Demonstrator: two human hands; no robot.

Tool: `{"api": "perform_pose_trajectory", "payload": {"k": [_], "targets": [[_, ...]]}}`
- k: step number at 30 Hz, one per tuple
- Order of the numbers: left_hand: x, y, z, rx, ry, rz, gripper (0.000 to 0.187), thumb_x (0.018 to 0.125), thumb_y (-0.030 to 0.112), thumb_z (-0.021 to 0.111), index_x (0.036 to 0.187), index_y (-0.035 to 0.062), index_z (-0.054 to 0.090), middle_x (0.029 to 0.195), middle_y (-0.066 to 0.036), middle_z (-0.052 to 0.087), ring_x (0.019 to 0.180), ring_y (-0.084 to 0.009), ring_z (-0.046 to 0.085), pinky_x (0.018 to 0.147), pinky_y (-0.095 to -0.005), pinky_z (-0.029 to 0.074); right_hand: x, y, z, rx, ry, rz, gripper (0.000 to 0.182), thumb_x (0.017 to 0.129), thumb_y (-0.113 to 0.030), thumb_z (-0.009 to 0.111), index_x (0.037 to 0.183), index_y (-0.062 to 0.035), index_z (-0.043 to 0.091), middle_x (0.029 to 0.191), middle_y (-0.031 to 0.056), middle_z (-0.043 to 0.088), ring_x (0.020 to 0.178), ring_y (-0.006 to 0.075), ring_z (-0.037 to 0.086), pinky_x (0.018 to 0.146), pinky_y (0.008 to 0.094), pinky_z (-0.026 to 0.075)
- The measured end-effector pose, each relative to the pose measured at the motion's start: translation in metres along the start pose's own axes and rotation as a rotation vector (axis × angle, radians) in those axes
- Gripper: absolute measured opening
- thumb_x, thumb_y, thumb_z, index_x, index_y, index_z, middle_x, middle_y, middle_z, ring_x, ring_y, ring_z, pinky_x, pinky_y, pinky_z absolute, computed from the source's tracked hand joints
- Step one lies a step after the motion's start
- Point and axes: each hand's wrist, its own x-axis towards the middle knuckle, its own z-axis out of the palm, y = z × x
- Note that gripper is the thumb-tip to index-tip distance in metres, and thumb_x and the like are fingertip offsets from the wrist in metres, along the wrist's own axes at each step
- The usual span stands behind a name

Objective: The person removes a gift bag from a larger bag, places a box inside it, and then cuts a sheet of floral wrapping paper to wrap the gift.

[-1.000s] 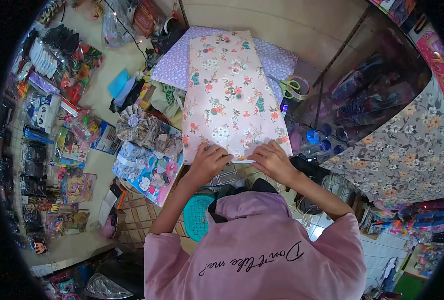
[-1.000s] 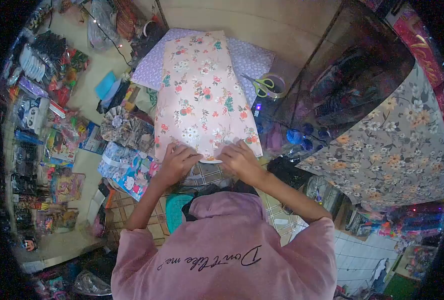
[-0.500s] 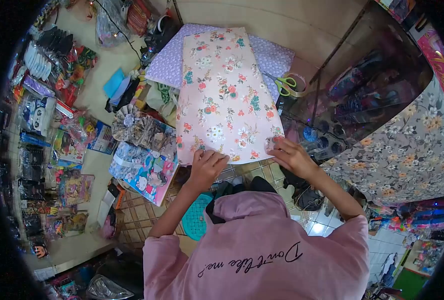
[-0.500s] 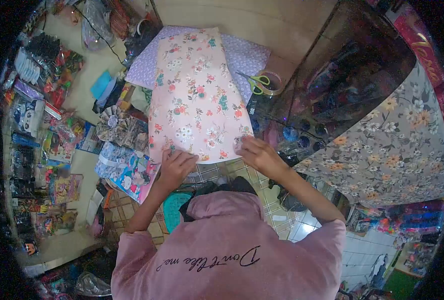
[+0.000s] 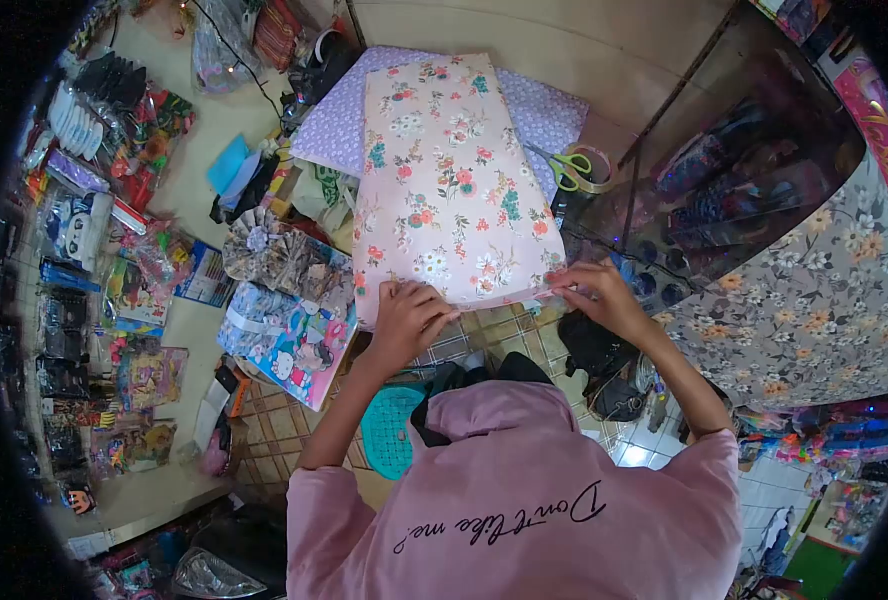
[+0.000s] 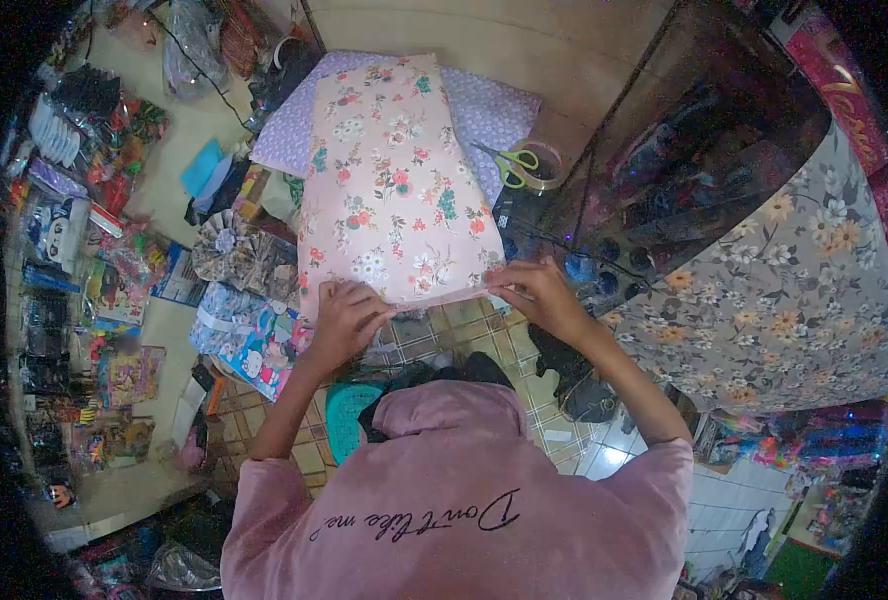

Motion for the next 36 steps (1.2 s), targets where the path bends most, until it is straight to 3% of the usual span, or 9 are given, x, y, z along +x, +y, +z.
{"api": "perform_pose_trajectory", "payload": {"k": [3,9,12,18,24,27,28,32,36], "targets": [[0.002,0.0,-0.001,0.002,-0.057,-0.049,0.009,0.076,0.021,0.067,0.077,0.0125,0.063,0.077,0.001,0.057,0.079,-0.0182,0.051,0.076,-0.0358,0.028,0.005,-0.006,-0.002,0.28,-0.088,0.331,0.015,0.08,-0.007,0.063,0.095,-0.0082,0.063,0.09,0.004,0.064,0.083,0.0172,0.06,0.073,0.0294,0.039],[0.002,-0.005,-0.003,-0.062,-0.093,-0.103,0.011,0.075,0.024,0.067,0.078,0.0128,0.065,0.079,0.001,0.06,0.082,-0.018,0.051,0.079,-0.0368,0.028,0.005,-0.001,0.007,0.201,-0.058,0.209,0.017,0.078,-0.008,0.065,0.094,-0.0096,0.063,0.091,0.0035,0.064,0.087,0.0163,0.06,0.077,0.0314,0.037],[-0.002,-0.007,-0.002,-0.064,-0.091,0.017,0.017,0.075,0.028,0.067,0.085,0.014,0.066,0.083,0.001,0.06,0.086,-0.0177,0.049,0.082,-0.0386,0.027,-0.002,-0.018,0.001,-0.121,-0.092,0.035,0.017,0.077,-0.014,0.067,0.093,-0.0111,0.063,0.102,0.0042,0.061,0.099,0.0188,0.055,0.083,0.0344,0.034],[-0.015,0.005,-0.007,-0.023,-0.153,0.066,0.034,0.074,0.031,0.068,0.103,0.014,0.062,0.096,-0.001,0.056,0.091,-0.0195,0.047,0.086,-0.0402,0.027,-0.006,-0.039,0.016,-0.216,-0.075,0.014,0.022,0.075,-0.02,0.069,0.094,-0.011,0.062,0.107,0.0064,0.054,0.102,0.0236,0.049,0.086,0.0363,0.031],[-0.026,0.013,-0.033,-0.08,0.045,-0.097,0.022,0.073,0.028,0.071,0.086,0.0114,0.066,0.074,-0.001,0.058,0.075,-0.0172,0.054,0.078,-0.0349,0.035,-0.004,-0.03,0.02,-0.122,0.295,0.013,0.026,0.075,-0.013,0.07,0.097,-0.0066,0.058,0.092,0.0087,0.056,0.086,0.0234,0.055,0.076,0.0337,0.042],[-0.033,0.032,-0.026,-0.515,-0.007,-0.27,0.015,0.073,0.021,0.072,0.079,0.0079,0.067,0.064,-0.003,0.058,0.06,-0.0199,0.055,0.064,-0.0319,0.041,-0.006,-0.014,0.025,0.237,0.47,0.427,0.035,0.079,-0.011,0.067,0.109,-0.0048,0.05,0.085,0.0095,0.059,0.072,0.018,0.058,0.063,0.0267,0.045],[-0.028,0.04,-0.022,-0.493,-0.053,-0.13,0.014,0.077,0.019,0.069,0.08,0.0054,0.066,0.064,-0.006,0.059,0.056,-0.0222,0.055,0.054,-0.0318,0.041,-0.008,-0.004,0.026,0.355,0.354,0.478,0.047,0.083,-0.012,0.065,0.12,-0.0036,0.037,0.083,0.0084,0.06,0.066,0.0121,0.057,0.057,0.0229,0.045],[-0.024,0.048,0.015,-0.451,-0.453,-0.171,0.024,0.088,0.024,0.056,0.089,0.0019,0.064,0.071,-0.009,0.062,0.063,-0.0224,0.059,0.06,-0.0345,0.044,-0.009,0.007,0.056,0.792,0.275,0.522,0.054,0.082,-0.006,0.064,0.122,-0.0044,0.028,0.08,0.0038,0.059,0.069,0.0076,0.055,0.058,0.02,0.046],[-0.027,0.055,0.061,-0.844,-0.054,-0.561,0.048,0.093,0.043,0.045,0.083,-0.0024,0.057,0.08,-0.014,0.063,0.074,-0.0153,0.058,0.069,-0.0306,0.044,0.005,-0.007,0.07,0.813,0.137,0.52,0.049,0.082,-0.01,0.066,0.117,-0.0067,0.033,0.074,0.0043,0.055,0.071,0.0091,0.056,0.059,0.0241,0.047]]}}
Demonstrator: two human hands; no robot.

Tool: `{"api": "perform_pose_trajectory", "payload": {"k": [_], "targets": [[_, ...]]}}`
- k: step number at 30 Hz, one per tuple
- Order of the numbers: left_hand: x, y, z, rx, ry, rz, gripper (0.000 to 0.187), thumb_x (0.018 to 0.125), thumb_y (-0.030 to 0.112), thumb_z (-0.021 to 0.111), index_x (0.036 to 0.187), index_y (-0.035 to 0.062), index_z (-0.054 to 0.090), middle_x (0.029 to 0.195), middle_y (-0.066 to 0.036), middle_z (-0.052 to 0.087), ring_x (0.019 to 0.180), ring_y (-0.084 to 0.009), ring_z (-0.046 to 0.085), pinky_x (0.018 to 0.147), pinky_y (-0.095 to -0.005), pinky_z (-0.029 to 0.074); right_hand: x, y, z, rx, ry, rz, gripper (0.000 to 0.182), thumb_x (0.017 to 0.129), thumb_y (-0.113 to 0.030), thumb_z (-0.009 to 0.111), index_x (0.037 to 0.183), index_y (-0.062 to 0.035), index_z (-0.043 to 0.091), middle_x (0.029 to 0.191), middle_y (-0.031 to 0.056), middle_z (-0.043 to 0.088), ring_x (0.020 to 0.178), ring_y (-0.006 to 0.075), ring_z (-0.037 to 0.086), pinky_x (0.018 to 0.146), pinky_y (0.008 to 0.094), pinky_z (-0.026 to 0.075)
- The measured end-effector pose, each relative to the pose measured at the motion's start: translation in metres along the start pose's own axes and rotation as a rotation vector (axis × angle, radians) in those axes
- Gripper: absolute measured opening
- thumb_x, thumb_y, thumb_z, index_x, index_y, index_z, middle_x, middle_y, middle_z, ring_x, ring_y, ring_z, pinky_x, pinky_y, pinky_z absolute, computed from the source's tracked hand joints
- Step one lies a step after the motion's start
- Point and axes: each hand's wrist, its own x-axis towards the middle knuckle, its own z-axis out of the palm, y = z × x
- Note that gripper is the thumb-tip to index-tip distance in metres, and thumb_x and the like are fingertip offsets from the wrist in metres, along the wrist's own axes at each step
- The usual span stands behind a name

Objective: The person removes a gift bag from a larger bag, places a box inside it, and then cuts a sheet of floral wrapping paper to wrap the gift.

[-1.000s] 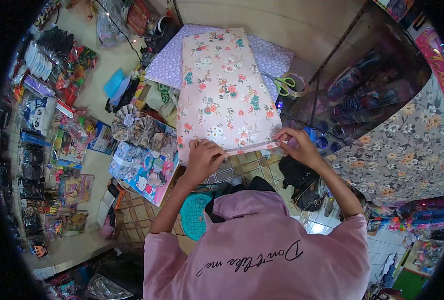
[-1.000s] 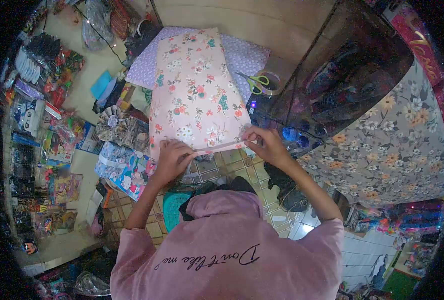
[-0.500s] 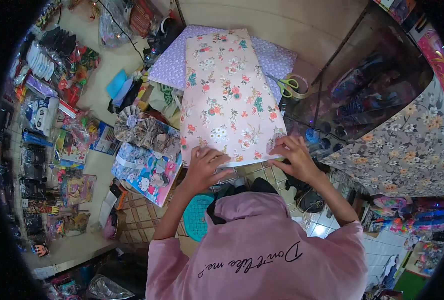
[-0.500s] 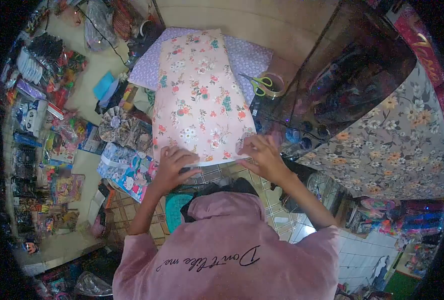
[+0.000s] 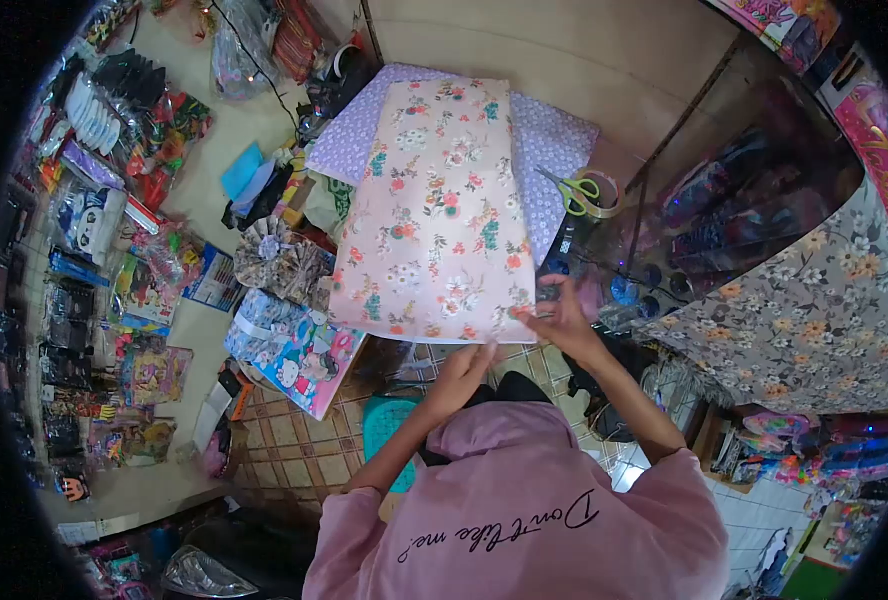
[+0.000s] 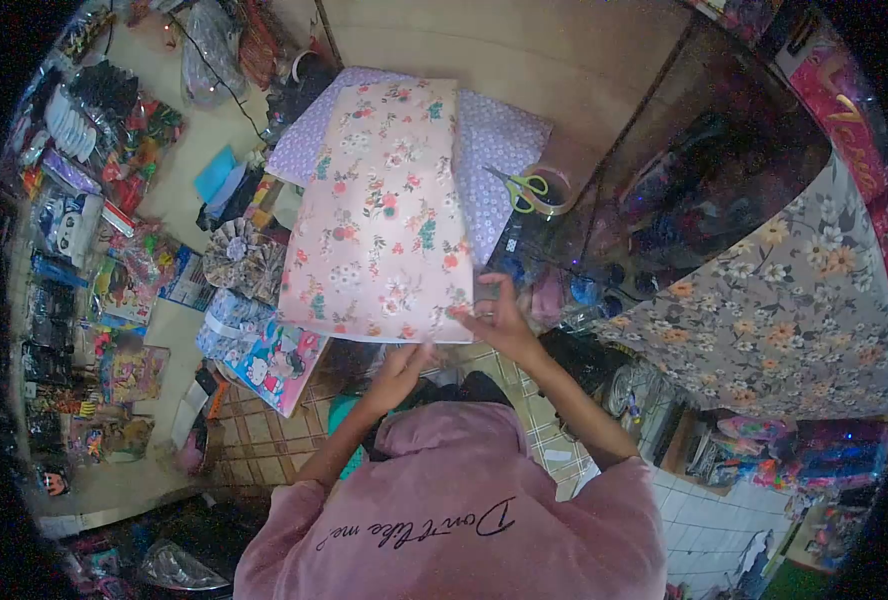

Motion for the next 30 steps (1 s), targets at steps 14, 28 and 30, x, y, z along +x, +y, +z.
{"api": "perform_pose_trajectory", "payload": {"k": [14,28,30], "targets": [[0.026,0.025,0.057,-1.134,0.423,-0.342,0.049,0.086,0.023,0.063,0.126,0.0068,0.04,0.117,-0.006,0.054,0.108,-0.0204,0.054,0.084,-0.0355,0.047,0.131,-0.028,-0.096,-1.258,0.471,-0.519,0.03,0.072,-0.009,0.065,0.099,-0.0037,0.053,0.09,0.0211,0.059,0.087,0.0369,0.057,0.084,0.046,0.041],[0.032,0.026,0.053,-0.849,0.623,-0.185,0.058,0.077,0.007,0.071,0.126,-0.0014,0.04,0.118,-0.01,0.052,0.107,-0.019,0.051,0.092,-0.0311,0.041,0.065,-0.082,-0.106,-0.305,-0.356,-0.207,0.043,0.069,-0.006,0.068,0.11,-0.0052,0.058,0.082,0.0044,0.065,0.082,0.0096,0.06,0.076,0.026,0.044],[0.028,0.031,0.049,-0.831,0.606,-0.232,0.058,0.077,0.008,0.07,0.126,-0.0015,0.04,0.118,-0.01,0.052,0.107,-0.0191,0.051,0.092,-0.031,0.041,0.059,-0.08,-0.107,-0.3,-0.499,-0.143,0.042,0.069,-0.006,0.068,0.109,-0.0038,0.058,0.086,0.0002,0.065,0.082,0.0063,0.058,0.073,0.0249,0.044]]}}
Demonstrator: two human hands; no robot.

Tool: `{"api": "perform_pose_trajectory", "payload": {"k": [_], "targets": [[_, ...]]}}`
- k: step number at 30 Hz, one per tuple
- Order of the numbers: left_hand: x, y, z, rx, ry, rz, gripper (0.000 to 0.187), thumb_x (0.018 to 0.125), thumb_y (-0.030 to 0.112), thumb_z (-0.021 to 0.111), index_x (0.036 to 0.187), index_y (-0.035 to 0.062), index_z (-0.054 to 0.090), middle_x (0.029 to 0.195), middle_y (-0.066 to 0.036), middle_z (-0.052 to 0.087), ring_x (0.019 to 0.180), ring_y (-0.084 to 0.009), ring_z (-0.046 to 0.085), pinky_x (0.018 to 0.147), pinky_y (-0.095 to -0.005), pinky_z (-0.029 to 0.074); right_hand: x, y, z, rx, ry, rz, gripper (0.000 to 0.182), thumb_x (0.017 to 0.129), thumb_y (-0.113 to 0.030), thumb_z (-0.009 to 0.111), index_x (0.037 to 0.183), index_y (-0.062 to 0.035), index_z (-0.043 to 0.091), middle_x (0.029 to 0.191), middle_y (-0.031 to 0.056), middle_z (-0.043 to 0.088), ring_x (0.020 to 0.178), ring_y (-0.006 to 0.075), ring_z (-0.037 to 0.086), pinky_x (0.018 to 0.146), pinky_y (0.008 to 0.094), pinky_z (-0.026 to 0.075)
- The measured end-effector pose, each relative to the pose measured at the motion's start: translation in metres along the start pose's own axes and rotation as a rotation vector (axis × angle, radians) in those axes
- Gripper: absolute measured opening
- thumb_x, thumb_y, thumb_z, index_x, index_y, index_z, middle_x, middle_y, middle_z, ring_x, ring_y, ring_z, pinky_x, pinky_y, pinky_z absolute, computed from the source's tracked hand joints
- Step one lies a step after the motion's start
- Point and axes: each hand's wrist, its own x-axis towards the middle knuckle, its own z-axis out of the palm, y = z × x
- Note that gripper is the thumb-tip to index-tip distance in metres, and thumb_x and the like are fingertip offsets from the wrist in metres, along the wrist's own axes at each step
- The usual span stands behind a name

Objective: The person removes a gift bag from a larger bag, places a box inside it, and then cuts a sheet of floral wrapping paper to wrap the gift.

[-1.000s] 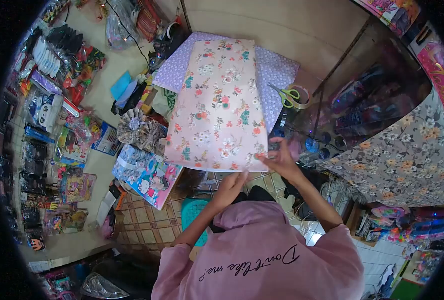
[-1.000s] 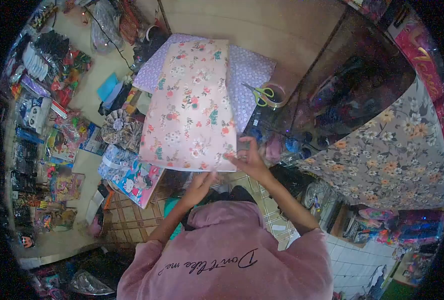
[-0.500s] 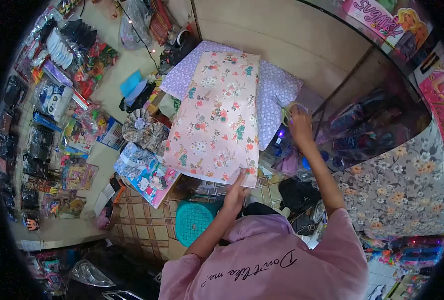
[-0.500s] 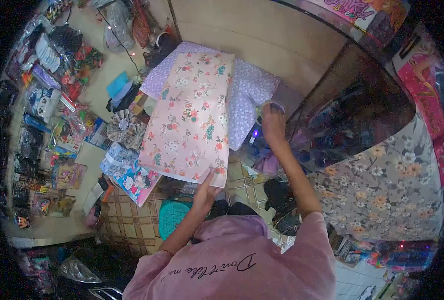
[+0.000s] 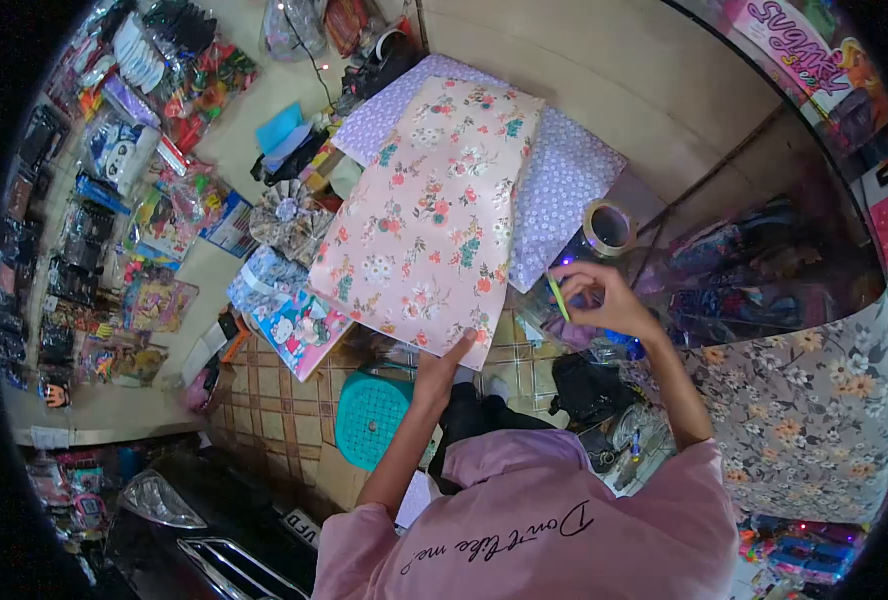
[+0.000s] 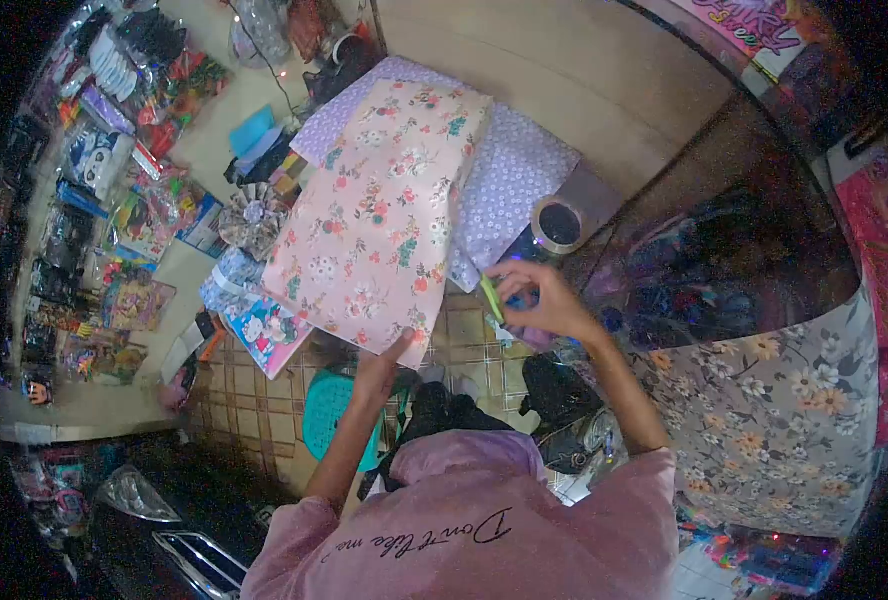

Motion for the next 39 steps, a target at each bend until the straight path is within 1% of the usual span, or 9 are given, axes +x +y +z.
{"api": "perform_pose_trajectory", "payload": {"k": [9,12,15,16,19,20,23,30,39], "targets": [[-0.003,0.007,-0.002,0.012,0.013,0.04,0.061,0.075,0.007,0.071,0.127,-0.0009,0.04,0.119,-0.011,0.053,0.108,-0.0214,0.052,0.092,-0.0326,0.041,-0.009,0.029,0.015,0.163,-0.499,0.103,0.042,0.08,-0.011,0.063,0.117,-0.0009,0.048,0.094,0.0011,0.059,0.082,0.0062,0.053,0.073,0.02,0.043],[-0.003,0.008,-0.005,0.036,0.02,0.023,0.06,0.076,0.008,0.071,0.126,-0.0009,0.041,0.119,-0.011,0.053,0.109,-0.0212,0.052,0.092,-0.0325,0.042,0.005,0.042,0.013,0.033,-0.617,0.332,0.043,0.082,-0.013,0.06,0.12,-0.0014,0.045,0.095,0.0004,0.058,0.081,0.0053,0.051,0.069,0.0198,0.044],[-0.002,0.008,-0.009,0.072,0.012,0.012,0.059,0.077,0.01,0.07,0.127,-0.0012,0.041,0.12,-0.011,0.053,0.108,-0.0209,0.052,0.091,-0.0326,0.042,0.013,0.027,0.006,-0.026,-0.518,0.332,0.046,0.083,-0.047,0.061,0.1,-0.0051,0.054,0.071,-0.0024,0.051,0.061,0.0086,0.049,0.055,0.0252,0.042],[-0.002,0.007,-0.009,0.069,0.015,0.017,0.059,0.077,0.011,0.07,0.127,-0.0012,0.041,0.12,-0.011,0.053,0.108,-0.0209,0.052,0.091,-0.0326,0.042,0.021,0.052,0.006,-0.111,-0.437,0.1,0.05,0.081,-0.049,0.062,0.101,-0.0037,0.054,0.069,0.0019,0.054,0.056,0.0117,0.051,0.054,0.0278,0.042],[-0.006,0.01,-0.01,0.036,0.008,0.037,0.058,0.077,0.011,0.07,0.126,-0.0011,0.041,0.119,-0.01,0.054,0.107,-0.0207,0.053,0.09,-0.0326,0.043,0.015,-0.002,-0.009,-0.413,-0.258,0.059,0.042,0.079,-0.028,0.067,0.108,-0.0009,0.053,0.088,0.0053,0.059,0.071,0.0085,0.053,0.062,0.0248,0.043],[-0.007,0.011,-0.01,0.02,0.003,0.045,0.058,0.077,0.011,0.07,0.126,-0.0009,0.042,0.119,-0.01,0.054,0.107,-0.0206,0.053,0.09,-0.0326,0.043,0.013,-0.027,-0.005,-0.419,-0.096,0.085,0.045,0.075,-0.028,0.07,0.107,-0.0019,0.053,0.096,0.0109,0.059,0.083,0.0157,0.056,0.072,0.0275,0.043],[-0.003,0.008,-0.014,0.004,-0.006,0.047,0.056,0.077,0.009,0.07,0.125,-0.0006,0.042,0.117,-0.01,0.055,0.106,-0.0204,0.053,0.09,-0.0323,0.043,0.027,-0.039,0.034,-0.613,0.353,-0.494,0.055,0.069,-0.03,0.073,0.112,-0.0033,0.051,0.11,0.0158,0.056,0.103,0.0262,0.053,0.086,0.0352,0.039],[-0.003,0.013,-0.015,-0.011,0.014,0.049,0.053,0.078,0.004,0.067,0.125,0.001,0.042,0.113,-0.009,0.056,0.103,-0.0197,0.055,0.087,-0.0326,0.045,0.077,0.002,0.062,-0.873,0.043,-0.577,0.072,0.072,-0.046,0.064,0.124,-0.0012,0.042,0.121,0.0179,0.048,0.119,0.0328,0.041,0.099,0.0525,0.026],[-0.003,0.023,-0.016,0.005,0.005,0.036,0.052,0.078,0.001,0.066,0.124,0.0002,0.042,0.115,-0.009,0.056,0.103,-0.0187,0.055,0.087,-0.0317,0.046,0.077,-0.006,0.054,-0.806,-0.032,-0.5,0.068,0.071,-0.04,0.066,0.125,-0.0053,0.041,0.122,0.0165,0.049,0.118,0.0318,0.043,0.099,0.0531,0.025]]}}
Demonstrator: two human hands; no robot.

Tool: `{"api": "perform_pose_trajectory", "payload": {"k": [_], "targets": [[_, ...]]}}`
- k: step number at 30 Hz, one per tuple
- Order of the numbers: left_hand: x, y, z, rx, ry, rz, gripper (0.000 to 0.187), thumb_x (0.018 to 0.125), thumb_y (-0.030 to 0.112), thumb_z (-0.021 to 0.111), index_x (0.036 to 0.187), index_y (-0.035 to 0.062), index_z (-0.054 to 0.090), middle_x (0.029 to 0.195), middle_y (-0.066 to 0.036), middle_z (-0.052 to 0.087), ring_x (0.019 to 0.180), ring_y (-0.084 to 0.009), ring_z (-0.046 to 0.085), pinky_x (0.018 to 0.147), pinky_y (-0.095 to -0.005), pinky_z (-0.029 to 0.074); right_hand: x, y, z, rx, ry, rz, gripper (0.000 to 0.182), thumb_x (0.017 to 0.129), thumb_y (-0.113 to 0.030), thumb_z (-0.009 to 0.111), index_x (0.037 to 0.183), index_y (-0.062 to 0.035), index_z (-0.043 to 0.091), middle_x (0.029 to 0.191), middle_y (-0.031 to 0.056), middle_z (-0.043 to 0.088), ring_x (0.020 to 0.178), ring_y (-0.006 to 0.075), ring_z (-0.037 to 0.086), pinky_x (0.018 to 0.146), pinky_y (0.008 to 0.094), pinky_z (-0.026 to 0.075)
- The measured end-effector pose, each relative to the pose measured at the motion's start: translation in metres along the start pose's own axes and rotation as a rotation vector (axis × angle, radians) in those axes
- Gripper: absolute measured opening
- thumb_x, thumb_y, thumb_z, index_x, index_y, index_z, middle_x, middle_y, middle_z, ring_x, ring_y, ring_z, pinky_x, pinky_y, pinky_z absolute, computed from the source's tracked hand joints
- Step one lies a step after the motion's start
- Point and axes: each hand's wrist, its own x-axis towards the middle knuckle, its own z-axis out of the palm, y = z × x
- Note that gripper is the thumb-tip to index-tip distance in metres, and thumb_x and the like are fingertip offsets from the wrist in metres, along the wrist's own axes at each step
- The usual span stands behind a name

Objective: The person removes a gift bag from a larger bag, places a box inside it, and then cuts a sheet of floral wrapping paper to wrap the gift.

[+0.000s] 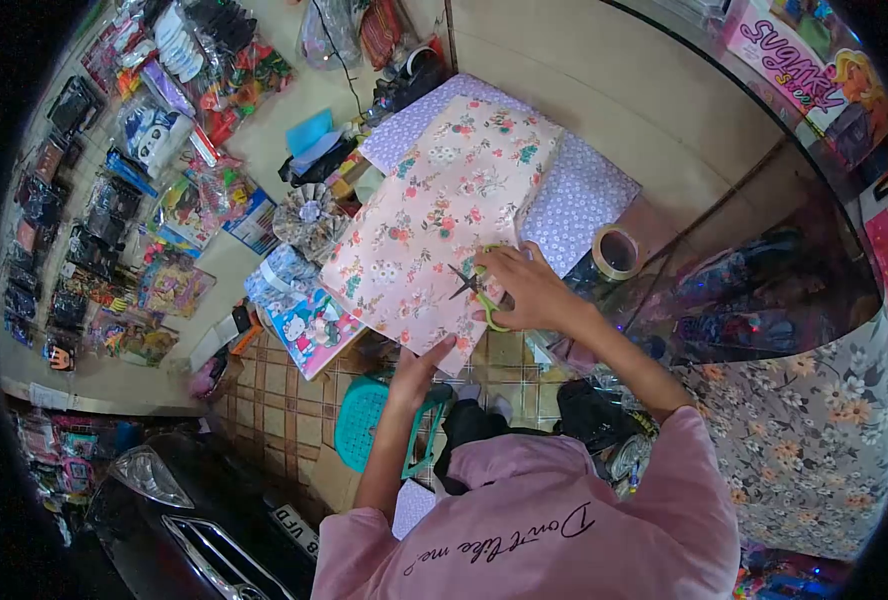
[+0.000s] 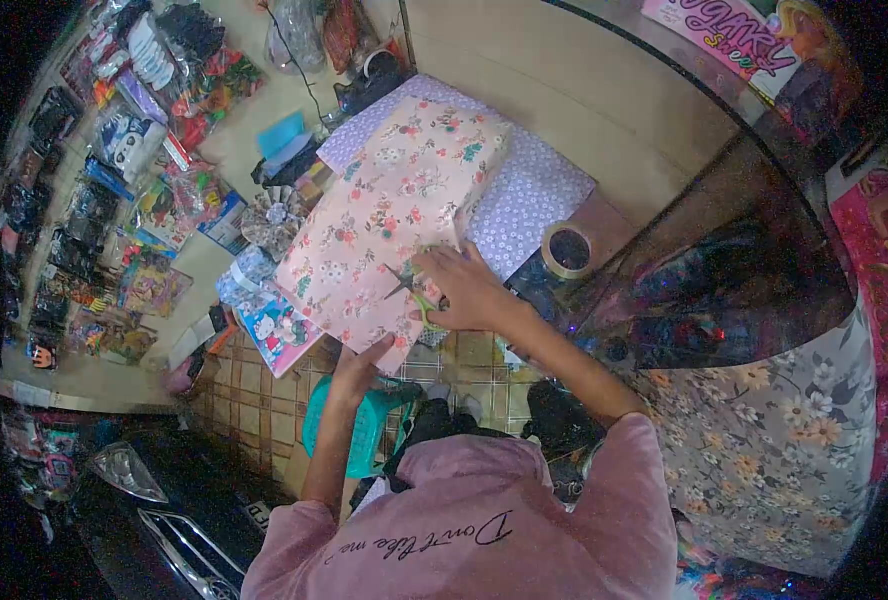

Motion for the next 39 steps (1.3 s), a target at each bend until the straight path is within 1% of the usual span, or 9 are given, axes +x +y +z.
{"api": "perform_pose_trajectory", "payload": {"k": [3,10,17,20,23,32,35,38,39], "targets": [[0.002,-0.002,-0.001,0.007,-0.019,0.045,0.05,0.078,0.001,0.065,0.123,-0.0001,0.043,0.114,-0.009,0.056,0.102,-0.0183,0.056,0.086,-0.031,0.046,-0.013,-0.009,-0.007,0.168,-0.125,-0.048,0.061,0.07,-0.034,0.068,0.121,-0.0095,0.044,0.12,0.0129,0.052,0.112,0.027,0.049,0.099,0.0468,0.024],[0.001,0.002,0.001,-0.006,0.002,0.028,0.048,0.078,0.002,0.065,0.122,-0.0001,0.045,0.112,-0.009,0.057,0.101,-0.0185,0.056,0.085,-0.0311,0.046,-0.02,-0.018,-0.008,0.26,-0.168,-0.008,0.063,0.072,-0.043,0.069,0.122,-0.0109,0.045,0.12,0.0103,0.053,0.109,0.0255,0.05,0.098,0.0396,0.025],[-0.002,-0.01,-0.001,-0.024,0.016,-0.018,0.051,0.078,0.007,0.067,0.122,0.0001,0.044,0.113,-0.009,0.057,0.101,-0.0198,0.057,0.084,-0.0321,0.047,-0.05,-0.006,-0.026,0.669,-0.114,0.113,0.05,0.08,-0.027,0.068,0.12,-0.0034,0.048,0.106,0.0114,0.06,0.094,0.02,0.058,0.082,0.0316,0.045],[-0.002,-0.02,-0.001,-0.047,0.047,0.007,0.053,0.077,0.008,0.068,0.123,-0.0005,0.043,0.114,-0.009,0.056,0.102,-0.0199,0.056,0.085,-0.0323,0.047,-0.065,-0.001,-0.045,0.784,-0.585,0.437,0.048,0.081,-0.022,0.066,0.119,0.0006,0.047,0.107,0.0088,0.059,0.094,0.0148,0.056,0.084,0.0286,0.044],[-0.002,-0.023,0.0,-0.077,0.045,0.026,0.052,0.078,0.007,0.067,0.123,-0.0015,0.042,0.114,-0.009,0.056,0.102,-0.0195,0.057,0.084,-0.0321,0.048,-0.078,0.016,-0.017,0.977,-0.704,0.29,0.052,0.081,-0.037,0.066,0.116,-0.001,0.052,0.101,0.0084,0.061,0.097,0.0134,0.057,0.082,0.0281,0.045],[-0.001,-0.027,-0.008,-0.293,0.014,-0.075,0.041,0.079,0.004,0.063,0.117,-0.0022,0.049,0.109,-0.01,0.059,0.101,-0.02,0.058,0.084,-0.0326,0.049,-0.07,0.028,0.011,1.281,-0.754,0.353,0.055,0.088,-0.028,0.058,0.126,0.0071,0.042,0.119,0.0082,0.054,0.097,0.0111,0.054,0.088,0.0253,0.042],[-0.003,-0.031,-0.013,-0.347,-0.01,-0.123,0.041,0.079,0.006,0.064,0.116,-0.0025,0.05,0.108,-0.009,0.06,0.1,-0.0197,0.058,0.084,-0.0323,0.049,-0.065,0.034,0.008,1.293,-0.684,0.253,0.044,0.089,-0.029,0.056,0.117,0.005,0.052,0.111,0.0113,0.058,0.094,0.0133,0.059,0.084,0.027,0.048],[-0.003,-0.028,-0.006,-0.289,0.024,-0.115,0.04,0.079,0.007,0.065,0.115,-0.0011,0.051,0.108,-0.009,0.06,0.1,-0.0191,0.058,0.084,-0.0322,0.049,-0.053,0.03,-0.007,1.065,-0.723,0.422,0.048,0.088,-0.038,0.056,0.11,0.0046,0.057,0.102,0.0095,0.062,0.087,0.0131,0.061,0.078,0.0263,0.049],[-0.004,-0.027,-0.005,-0.276,0.024,-0.11,0.041,0.079,0.007,0.066,0.116,-0.0008,0.051,0.109,-0.009,0.06,0.1,-0.0191,0.058,0.084,-0.0321,0.049,-0.053,0.034,-0.002,1.05,-0.705,0.366,0.052,0.087,-0.046,0.056,0.103,0.0033,0.061,0.092,0.0075,0.064,0.082,0.0132,0.062,0.073,0.0253,0.049]]}}
